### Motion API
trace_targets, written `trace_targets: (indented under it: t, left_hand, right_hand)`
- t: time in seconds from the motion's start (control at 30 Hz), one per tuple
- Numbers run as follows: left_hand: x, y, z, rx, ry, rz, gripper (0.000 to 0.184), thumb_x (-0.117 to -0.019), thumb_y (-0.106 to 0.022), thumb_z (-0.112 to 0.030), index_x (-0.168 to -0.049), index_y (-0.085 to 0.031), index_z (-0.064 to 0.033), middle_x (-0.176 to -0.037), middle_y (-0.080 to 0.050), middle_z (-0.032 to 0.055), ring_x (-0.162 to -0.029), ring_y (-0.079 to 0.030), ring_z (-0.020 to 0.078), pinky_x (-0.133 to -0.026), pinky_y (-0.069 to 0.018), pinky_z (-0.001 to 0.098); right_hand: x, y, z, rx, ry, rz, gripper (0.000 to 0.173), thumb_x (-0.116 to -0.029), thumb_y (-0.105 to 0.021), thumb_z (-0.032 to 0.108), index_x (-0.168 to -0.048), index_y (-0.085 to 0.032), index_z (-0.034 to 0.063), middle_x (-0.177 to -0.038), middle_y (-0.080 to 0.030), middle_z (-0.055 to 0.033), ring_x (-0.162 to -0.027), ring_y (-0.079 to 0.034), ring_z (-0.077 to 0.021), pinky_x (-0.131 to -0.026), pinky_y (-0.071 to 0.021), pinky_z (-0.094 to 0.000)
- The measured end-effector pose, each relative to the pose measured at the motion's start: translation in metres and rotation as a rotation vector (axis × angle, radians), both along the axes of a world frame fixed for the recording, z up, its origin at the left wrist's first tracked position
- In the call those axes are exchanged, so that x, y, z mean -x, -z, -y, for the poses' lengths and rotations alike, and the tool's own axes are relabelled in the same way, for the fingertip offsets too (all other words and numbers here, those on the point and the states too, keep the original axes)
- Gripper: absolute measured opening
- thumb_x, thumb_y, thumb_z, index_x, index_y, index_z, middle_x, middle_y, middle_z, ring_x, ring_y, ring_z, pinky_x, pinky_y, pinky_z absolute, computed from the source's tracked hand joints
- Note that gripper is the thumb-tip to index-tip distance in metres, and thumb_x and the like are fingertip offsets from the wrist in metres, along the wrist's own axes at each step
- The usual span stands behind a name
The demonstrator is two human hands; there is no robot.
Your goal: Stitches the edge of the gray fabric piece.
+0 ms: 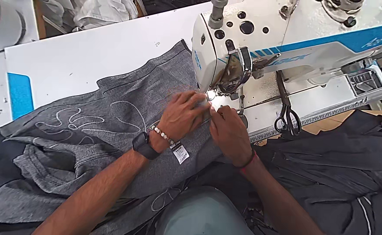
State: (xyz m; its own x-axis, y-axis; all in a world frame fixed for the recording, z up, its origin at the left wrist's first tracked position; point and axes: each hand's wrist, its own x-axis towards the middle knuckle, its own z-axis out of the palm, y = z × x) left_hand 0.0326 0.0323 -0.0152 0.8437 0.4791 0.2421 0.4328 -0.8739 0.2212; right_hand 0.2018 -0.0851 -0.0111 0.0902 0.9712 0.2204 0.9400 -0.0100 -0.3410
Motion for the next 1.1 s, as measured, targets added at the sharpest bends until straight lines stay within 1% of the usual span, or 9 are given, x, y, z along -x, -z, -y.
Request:
trace_targets:
  t: [0.1, 0.17, 0.27, 0.33, 0.5, 0.6, 0.7, 0.87, 1.1]
  left_hand:
    - [-0.003, 0.008, 0.019, 0.064, -0.003, 0.027, 0.042, -0.105, -0.044, -0.03, -0.14, -0.065, -0.02, -0.152, -0.055, -0.0014, -0.144, -0.046, 0.0235, -0.118, -0.0375, 0.0455]
    - [0.002, 0.014, 0.019, 0.067, 0.009, 0.07, 0.04, -0.1058, -0.046, -0.03, -0.138, -0.067, -0.0205, -0.152, -0.056, -0.0024, -0.146, -0.044, 0.0236, -0.121, -0.0347, 0.0455]
    - [0.004, 0.015, 0.017, 0.061, 0.029, 0.084, 0.039, -0.1052, -0.047, -0.03, -0.136, -0.068, -0.0216, -0.149, -0.059, -0.0031, -0.145, -0.045, 0.0246, -0.121, -0.0334, 0.0459]
    - [0.002, 0.014, 0.017, 0.049, 0.021, 0.072, 0.04, -0.105, -0.047, -0.03, -0.138, -0.067, -0.0219, -0.148, -0.059, -0.0036, -0.145, -0.046, 0.0244, -0.121, -0.034, 0.0454]
    - [0.001, 0.013, 0.018, 0.043, 0.022, 0.08, 0.039, -0.1042, -0.048, -0.027, -0.137, -0.068, -0.0213, -0.147, -0.061, -0.0031, -0.143, -0.048, 0.0244, -0.119, -0.035, 0.0455]
    - [0.003, 0.013, 0.018, 0.054, 0.023, 0.085, 0.039, -0.104, -0.047, -0.027, -0.136, -0.069, -0.0226, -0.148, -0.059, -0.0029, -0.143, -0.047, 0.0251, -0.118, -0.0355, 0.0459]
    - [0.003, 0.014, 0.017, 0.041, 0.018, 0.09, 0.039, -0.1035, -0.048, -0.028, -0.136, -0.069, -0.0248, -0.148, -0.059, -0.0032, -0.142, -0.047, 0.0249, -0.116, -0.0358, 0.0461]
    - [0.003, 0.012, 0.019, 0.006, -0.024, 0.055, 0.039, -0.1034, -0.049, -0.032, -0.137, -0.068, -0.0261, -0.147, -0.06, -0.0059, -0.139, -0.049, 0.0236, -0.114, -0.0361, 0.0455]
    - [0.003, 0.011, 0.015, 0.014, -0.008, 0.048, 0.038, -0.103, -0.05, -0.033, -0.136, -0.069, -0.0269, -0.145, -0.062, -0.0067, -0.139, -0.049, 0.0233, -0.114, -0.0353, 0.0453]
  right_hand:
    - [0.0, -0.001, 0.046, -0.096, 0.026, -0.142, 0.028, -0.1009, -0.061, 0.034, -0.111, -0.078, 0.014, -0.1, -0.07, -0.0081, -0.091, -0.067, -0.0216, -0.076, -0.0564, -0.0367]
    - [-0.002, 0.003, 0.08, -0.033, -0.008, -0.152, 0.031, -0.0997, -0.062, 0.039, -0.112, -0.077, 0.0142, -0.094, -0.072, -0.0055, -0.086, -0.068, -0.0192, -0.071, -0.0573, -0.035]
    - [-0.013, 0.014, 0.121, -0.137, 0.054, -0.061, 0.018, -0.0946, -0.062, 0.022, -0.1, -0.075, 0.0109, -0.076, -0.065, -0.0048, -0.064, -0.063, -0.0174, -0.052, -0.0507, -0.0318]
    - [-0.023, 0.014, 0.13, -0.165, 0.126, -0.014, 0.013, -0.0948, -0.063, 0.019, -0.095, -0.072, 0.0095, -0.074, -0.063, -0.0057, -0.06, -0.06, -0.0169, -0.05, -0.0481, -0.0297]
    - [-0.021, -0.024, 0.104, 0.449, 0.074, -0.005, 0.012, -0.0873, -0.065, 0.02, -0.09, -0.075, 0.013, -0.08, -0.069, -0.006, -0.065, -0.069, -0.0251, -0.05, -0.0536, -0.0465]
    - [-0.007, -0.036, 0.066, 0.125, 0.183, -0.097, 0.022, -0.0961, -0.061, 0.029, -0.099, -0.078, 0.0147, -0.081, -0.069, -0.001, -0.066, -0.065, -0.0164, -0.054, -0.0532, -0.0368]
    - [0.001, -0.011, 0.023, 0.009, 0.295, -0.171, 0.029, -0.0986, -0.064, 0.037, -0.114, -0.074, 0.0137, -0.09, -0.071, -0.0021, -0.08, -0.067, -0.0191, -0.067, -0.0562, -0.0401]
    - [0.011, 0.014, 0.013, -0.095, 0.311, -0.082, 0.02, -0.0976, -0.062, 0.025, -0.104, -0.076, 0.0128, -0.061, -0.061, -0.0001, -0.051, -0.058, -0.0168, -0.045, -0.0437, -0.0371]
    - [0.003, 0.017, 0.035, -0.122, 0.149, 0.06, 0.029, -0.099, -0.057, 0.019, -0.119, -0.078, 0.0117, -0.057, -0.061, -0.0011, -0.046, -0.056, -0.0176, -0.041, -0.0404, -0.0338]
